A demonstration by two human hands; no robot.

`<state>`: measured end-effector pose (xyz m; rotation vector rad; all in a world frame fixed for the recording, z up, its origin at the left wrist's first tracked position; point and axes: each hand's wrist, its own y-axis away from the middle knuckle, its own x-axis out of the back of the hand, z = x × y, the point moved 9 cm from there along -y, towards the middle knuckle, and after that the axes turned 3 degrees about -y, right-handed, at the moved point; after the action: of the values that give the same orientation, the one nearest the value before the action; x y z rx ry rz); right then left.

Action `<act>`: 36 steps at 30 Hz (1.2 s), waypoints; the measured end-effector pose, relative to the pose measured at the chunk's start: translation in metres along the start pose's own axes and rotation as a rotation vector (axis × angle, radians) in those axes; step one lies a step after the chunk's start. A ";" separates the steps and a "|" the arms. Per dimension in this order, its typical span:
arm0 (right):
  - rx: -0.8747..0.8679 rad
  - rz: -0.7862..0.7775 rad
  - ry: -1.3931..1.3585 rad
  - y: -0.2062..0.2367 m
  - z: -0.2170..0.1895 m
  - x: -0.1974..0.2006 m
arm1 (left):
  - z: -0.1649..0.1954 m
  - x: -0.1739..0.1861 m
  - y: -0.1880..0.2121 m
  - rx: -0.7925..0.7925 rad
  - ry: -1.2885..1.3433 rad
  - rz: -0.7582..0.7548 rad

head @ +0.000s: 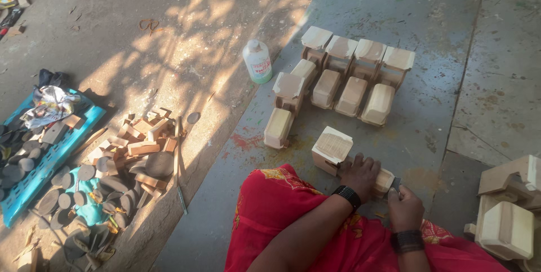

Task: The person sits on the ground sanding small wooden toy vehicle parts with sandpaper, rubbing the surfaces of each piece and setting finished pieces with the others. They pick up pieces one at a time, sand them, and place them back among the group of wooden toys.

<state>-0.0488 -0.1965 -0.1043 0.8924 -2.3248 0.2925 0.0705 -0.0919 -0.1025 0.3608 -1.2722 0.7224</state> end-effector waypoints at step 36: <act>-0.004 0.019 0.026 0.002 -0.007 0.003 | 0.004 0.017 -0.002 0.023 0.039 -0.086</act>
<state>-0.0486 -0.1943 -0.0970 0.8597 -2.3099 0.3057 0.0711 -0.0904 -0.0851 0.4162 -1.2051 0.6681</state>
